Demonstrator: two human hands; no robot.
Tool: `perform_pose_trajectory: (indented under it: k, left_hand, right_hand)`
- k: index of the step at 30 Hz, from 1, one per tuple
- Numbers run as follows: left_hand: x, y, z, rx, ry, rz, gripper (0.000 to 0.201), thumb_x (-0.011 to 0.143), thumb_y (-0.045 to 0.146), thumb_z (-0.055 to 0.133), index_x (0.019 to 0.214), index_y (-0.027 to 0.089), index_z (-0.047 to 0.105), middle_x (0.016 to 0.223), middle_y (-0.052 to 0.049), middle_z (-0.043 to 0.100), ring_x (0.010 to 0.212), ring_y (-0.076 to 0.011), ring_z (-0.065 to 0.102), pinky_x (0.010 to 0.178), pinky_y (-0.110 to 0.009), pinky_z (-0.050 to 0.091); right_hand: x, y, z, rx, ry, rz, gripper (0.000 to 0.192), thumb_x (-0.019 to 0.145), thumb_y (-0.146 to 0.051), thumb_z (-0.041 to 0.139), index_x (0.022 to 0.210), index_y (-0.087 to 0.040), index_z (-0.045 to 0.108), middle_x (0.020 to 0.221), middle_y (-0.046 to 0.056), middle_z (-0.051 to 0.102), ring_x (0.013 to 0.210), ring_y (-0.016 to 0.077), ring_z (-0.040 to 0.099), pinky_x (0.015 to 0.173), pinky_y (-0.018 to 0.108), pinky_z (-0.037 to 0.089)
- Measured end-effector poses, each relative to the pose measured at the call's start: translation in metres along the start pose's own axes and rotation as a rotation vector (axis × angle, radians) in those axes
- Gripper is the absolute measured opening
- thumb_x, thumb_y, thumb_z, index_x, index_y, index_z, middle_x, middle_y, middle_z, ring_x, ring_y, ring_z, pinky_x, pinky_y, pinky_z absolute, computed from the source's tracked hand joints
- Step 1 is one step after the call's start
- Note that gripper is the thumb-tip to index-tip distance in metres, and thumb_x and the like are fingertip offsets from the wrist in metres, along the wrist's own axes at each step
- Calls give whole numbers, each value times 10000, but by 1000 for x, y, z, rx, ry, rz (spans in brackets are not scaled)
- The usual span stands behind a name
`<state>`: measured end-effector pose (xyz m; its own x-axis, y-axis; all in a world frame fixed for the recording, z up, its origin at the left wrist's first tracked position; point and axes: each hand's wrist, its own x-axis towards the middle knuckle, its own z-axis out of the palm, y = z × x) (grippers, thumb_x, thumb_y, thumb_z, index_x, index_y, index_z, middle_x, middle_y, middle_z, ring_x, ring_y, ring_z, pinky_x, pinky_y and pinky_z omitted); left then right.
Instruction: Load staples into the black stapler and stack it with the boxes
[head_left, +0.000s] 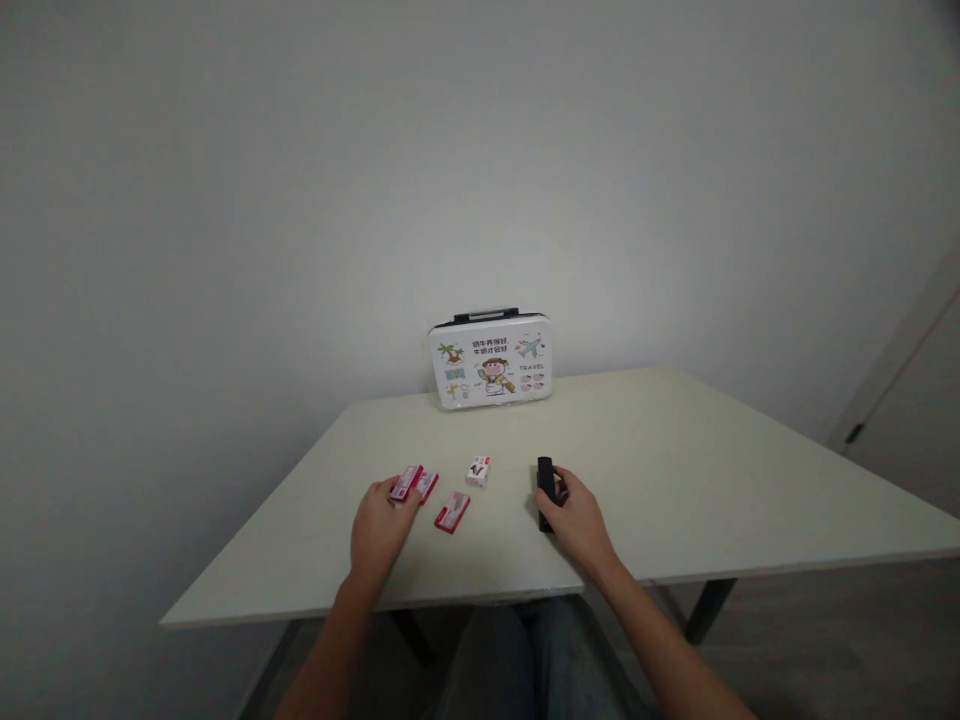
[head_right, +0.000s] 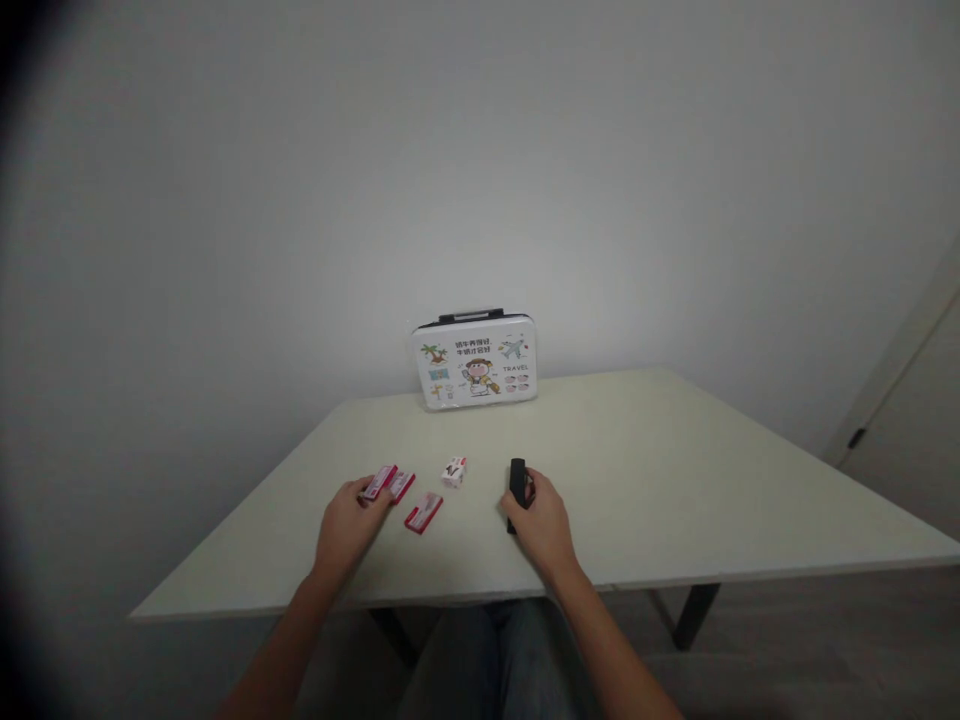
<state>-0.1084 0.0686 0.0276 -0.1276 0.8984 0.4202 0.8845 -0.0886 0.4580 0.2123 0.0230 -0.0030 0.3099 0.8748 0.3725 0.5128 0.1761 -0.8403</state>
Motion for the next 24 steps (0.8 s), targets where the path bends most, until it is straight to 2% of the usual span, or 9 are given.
perform_pose_trajectory:
  k: [4,7,9,11,13,16,19,22,24]
  left_hand:
    - [-24,-25,-15,178,-5,-17,417,868,492,546,1156,212,658,1103,-97,656,1023,-292,598,866,-378,449]
    - [-40,-31,-18,308,7,-7,401,852,482,571,1148,227,659,1123,-103,629,1046,-321,568,841,-412,449]
    - [-50,-20,-14,324,86,42,415,894,458,538,1234,236,626,1188,-112,593,1090,-320,540,865,-425,441]
    - [-57,-1,-5,288,110,150,407,941,443,499,1292,259,594,1223,-106,568,1114,-299,525,902,-424,427]
    - [-59,22,7,228,46,277,400,953,461,507,1305,290,588,1201,-88,566,1110,-277,523,930,-413,415]
    - [-52,53,27,158,-68,389,461,939,458,547,1381,325,533,1141,-70,568,1087,-260,527,924,-388,411]
    - [-36,72,44,103,-133,388,516,947,376,522,1451,284,456,1136,-81,564,1099,-254,522,928,-377,399]
    - [-25,79,51,55,-159,323,453,921,347,534,1352,208,539,1153,-104,567,1131,-270,509,958,-396,387]
    - [-26,77,49,37,-178,316,385,865,340,600,1229,217,610,1150,-95,577,1139,-277,508,976,-409,385]
  right_hand:
    - [0,-1,-1,-1,-7,8,459,824,-407,599,1217,-173,629,820,25,650,712,200,590,639,282,439]
    - [0,-3,-1,9,-10,22,500,813,-396,601,1262,-179,609,834,18,651,726,197,598,647,280,442]
    - [0,-4,-1,10,-5,28,536,806,-393,605,1297,-179,587,844,15,650,729,194,603,651,280,441]
    - [-1,-6,-2,6,-9,30,543,803,-382,605,1308,-183,573,842,9,645,718,190,602,647,281,434]
    - [-2,-8,-2,4,-27,27,517,802,-363,600,1291,-196,574,842,2,642,713,187,599,643,279,427]
    - [-4,-12,-4,3,-62,14,470,795,-335,600,1249,-215,585,848,-4,642,725,187,599,650,277,424]
    - [-6,-17,-5,-6,-85,4,431,799,-317,593,1218,-218,594,855,-2,650,738,190,600,666,279,431]
    - [-8,-19,-10,-40,-90,-3,412,815,-306,578,1218,-227,601,915,14,668,755,198,605,683,289,447]
    - [-8,-19,-15,-102,-71,-48,405,822,-287,571,1222,-236,616,1014,40,676,852,222,617,757,311,469]
